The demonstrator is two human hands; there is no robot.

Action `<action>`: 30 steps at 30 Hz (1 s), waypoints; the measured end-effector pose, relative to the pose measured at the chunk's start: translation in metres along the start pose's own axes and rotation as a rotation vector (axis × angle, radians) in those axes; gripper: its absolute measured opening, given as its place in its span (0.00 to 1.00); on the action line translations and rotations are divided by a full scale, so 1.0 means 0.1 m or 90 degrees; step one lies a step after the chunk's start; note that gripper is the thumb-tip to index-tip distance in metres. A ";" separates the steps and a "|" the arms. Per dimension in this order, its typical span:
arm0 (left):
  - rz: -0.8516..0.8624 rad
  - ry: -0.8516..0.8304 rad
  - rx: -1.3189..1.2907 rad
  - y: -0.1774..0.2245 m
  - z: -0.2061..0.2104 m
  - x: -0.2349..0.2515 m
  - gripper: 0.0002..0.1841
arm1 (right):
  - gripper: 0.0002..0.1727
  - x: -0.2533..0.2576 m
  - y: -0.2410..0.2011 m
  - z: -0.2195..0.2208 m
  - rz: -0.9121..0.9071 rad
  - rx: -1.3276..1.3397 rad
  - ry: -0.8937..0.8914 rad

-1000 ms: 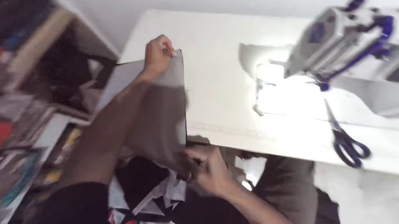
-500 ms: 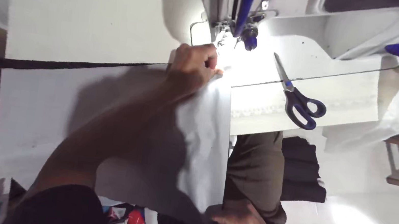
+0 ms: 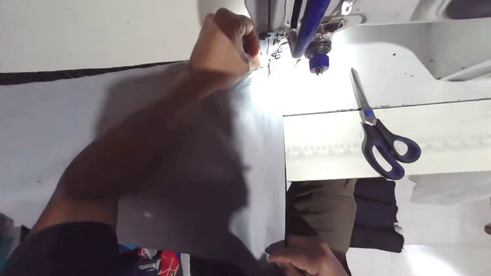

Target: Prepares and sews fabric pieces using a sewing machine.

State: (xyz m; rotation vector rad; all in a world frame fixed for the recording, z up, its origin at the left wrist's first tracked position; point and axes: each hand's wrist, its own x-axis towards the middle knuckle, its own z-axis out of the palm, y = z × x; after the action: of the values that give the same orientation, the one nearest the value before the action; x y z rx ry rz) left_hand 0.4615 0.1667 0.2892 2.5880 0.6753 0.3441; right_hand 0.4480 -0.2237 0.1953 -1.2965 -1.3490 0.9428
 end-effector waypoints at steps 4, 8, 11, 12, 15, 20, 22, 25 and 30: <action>-0.015 -0.003 -0.006 0.03 -0.02 0.00 0.10 | 0.12 0.01 -0.18 -0.30 0.033 -0.089 -0.003; -0.020 -0.010 -0.014 0.02 -0.02 0.00 0.09 | 0.17 0.20 -0.43 -1.31 0.074 -0.497 0.393; -0.036 -0.014 -0.017 0.03 -0.02 0.01 0.09 | 0.35 0.49 -0.36 -1.95 0.253 -0.717 0.501; -0.044 -0.016 -0.021 0.04 -0.02 0.01 0.09 | 0.37 0.58 -0.29 -2.07 0.282 -0.748 0.503; -0.047 -0.009 -0.030 0.02 -0.01 0.01 0.09 | 0.34 0.69 -0.16 -2.17 0.333 -0.819 0.503; -0.050 -0.016 -0.020 0.04 -0.02 0.00 0.09 | 0.28 0.74 -0.16 -2.27 0.403 -0.746 0.373; -0.065 -0.025 -0.015 0.05 -0.02 0.01 0.09 | 0.28 0.79 -0.23 -2.34 0.437 -0.731 0.336; -0.075 -0.028 -0.006 0.04 0.01 -0.03 0.09 | 0.28 0.80 -0.27 -2.36 0.455 -0.712 0.327; -0.086 -0.038 -0.025 0.03 0.01 -0.06 0.06 | 0.26 0.80 -0.21 -2.28 0.441 -0.726 0.352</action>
State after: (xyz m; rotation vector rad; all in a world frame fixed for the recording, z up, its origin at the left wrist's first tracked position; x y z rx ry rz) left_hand 0.4585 0.1609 0.2890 2.4893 0.8084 0.2329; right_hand 0.6718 -0.1704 0.2712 -2.7535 -0.9560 0.0716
